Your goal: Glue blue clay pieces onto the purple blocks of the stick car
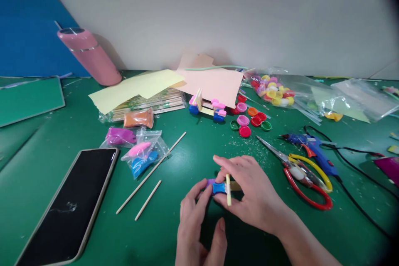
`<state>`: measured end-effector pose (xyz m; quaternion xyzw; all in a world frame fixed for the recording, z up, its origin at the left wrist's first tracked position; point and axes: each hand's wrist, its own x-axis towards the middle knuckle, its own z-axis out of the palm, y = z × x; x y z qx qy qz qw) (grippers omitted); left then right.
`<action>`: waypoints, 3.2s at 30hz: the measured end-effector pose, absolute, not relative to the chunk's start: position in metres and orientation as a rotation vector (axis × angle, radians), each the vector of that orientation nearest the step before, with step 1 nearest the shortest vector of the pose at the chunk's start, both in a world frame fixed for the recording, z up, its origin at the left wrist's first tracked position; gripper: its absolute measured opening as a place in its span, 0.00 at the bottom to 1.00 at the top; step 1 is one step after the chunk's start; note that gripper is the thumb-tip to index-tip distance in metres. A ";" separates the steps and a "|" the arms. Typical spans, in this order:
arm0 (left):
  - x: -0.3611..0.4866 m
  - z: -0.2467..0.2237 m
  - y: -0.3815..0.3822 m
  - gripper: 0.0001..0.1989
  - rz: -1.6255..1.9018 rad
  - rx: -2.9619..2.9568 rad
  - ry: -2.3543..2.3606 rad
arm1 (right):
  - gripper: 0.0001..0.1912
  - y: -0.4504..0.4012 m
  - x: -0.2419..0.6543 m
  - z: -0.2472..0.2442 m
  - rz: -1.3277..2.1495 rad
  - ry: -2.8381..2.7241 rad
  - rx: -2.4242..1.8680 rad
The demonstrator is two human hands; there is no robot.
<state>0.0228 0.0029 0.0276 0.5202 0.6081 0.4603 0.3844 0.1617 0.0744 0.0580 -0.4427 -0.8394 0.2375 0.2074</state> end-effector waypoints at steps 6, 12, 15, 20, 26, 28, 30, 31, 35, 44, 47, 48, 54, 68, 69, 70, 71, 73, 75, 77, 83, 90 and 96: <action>0.024 0.033 0.006 0.18 1.191 1.332 1.524 | 0.29 0.075 0.161 0.059 0.663 -2.330 -1.246; 0.024 0.036 0.008 0.18 1.194 1.339 1.560 | 0.28 0.074 0.160 0.060 0.666 -2.338 -1.258; 0.024 0.037 0.009 0.18 1.197 1.350 1.565 | 0.29 0.075 0.161 0.062 0.655 -2.355 -1.261; 0.025 0.039 0.010 0.16 1.195 1.354 1.572 | 0.30 0.074 0.163 0.066 0.635 -2.374 -1.292; 0.023 0.037 0.011 0.16 1.195 1.301 1.536 | 0.31 0.074 0.166 0.067 0.641 -2.376 -1.314; 0.022 0.035 0.011 0.16 1.191 1.291 1.529 | 0.31 0.075 0.167 0.065 0.634 -2.375 -1.318; 0.021 0.033 0.011 0.16 1.185 1.276 1.521 | 0.31 0.075 0.167 0.063 0.629 -2.370 -1.312; 0.020 0.033 0.011 0.16 1.178 1.266 1.511 | 0.31 0.075 0.167 0.063 0.630 -2.368 -1.306; 0.017 0.030 0.010 0.17 1.135 1.243 1.443 | 0.31 0.074 0.169 0.061 0.650 -2.349 -1.292; 0.011 0.027 0.012 0.19 1.038 1.225 1.264 | 0.32 0.074 0.169 0.058 0.680 -2.338 -1.283; 0.012 0.029 0.011 0.18 1.033 1.205 1.246 | 0.32 0.074 0.169 0.059 0.673 -2.334 -1.279; 0.012 0.029 0.011 0.18 1.034 1.204 1.247 | 0.32 0.074 0.169 0.060 0.673 -2.331 -1.276; 0.011 0.026 0.009 0.18 1.043 1.253 1.264 | 0.33 0.074 0.169 0.060 0.707 -2.323 -1.245; 0.002 0.041 0.048 0.14 0.823 1.654 1.432 | 0.33 0.073 0.171 0.059 0.744 -2.311 -1.230; 0.001 0.042 0.050 0.13 0.802 1.670 1.410 | 0.33 0.073 0.171 0.059 0.744 -2.311 -1.232; 0.000 0.043 0.052 0.13 0.786 1.680 1.382 | 0.33 0.073 0.171 0.059 0.743 -2.310 -1.232; -0.001 0.044 0.053 0.12 0.780 1.685 1.356 | 0.33 0.073 0.171 0.059 0.742 -2.310 -1.231; -0.002 0.045 0.055 0.12 0.789 1.685 1.311 | 0.33 0.074 0.172 0.059 0.742 -2.309 -1.227; -0.004 0.044 0.057 0.12 0.801 1.675 1.286 | 0.33 0.074 0.172 0.058 0.742 -2.307 -1.220; -0.004 0.042 0.057 0.12 0.814 1.668 1.271 | 0.33 0.073 0.172 0.058 0.746 -2.306 -1.215; -0.004 0.038 0.056 0.11 0.860 1.673 1.245 | 0.33 0.073 0.171 0.060 0.742 -2.315 -1.220; -0.003 0.035 0.056 0.10 0.886 1.672 1.222 | 0.31 0.073 0.170 0.061 0.736 -2.317 -1.226; -0.002 0.033 0.056 0.10 0.902 1.668 1.224 | 0.32 0.072 0.171 0.061 0.750 -2.315 -1.239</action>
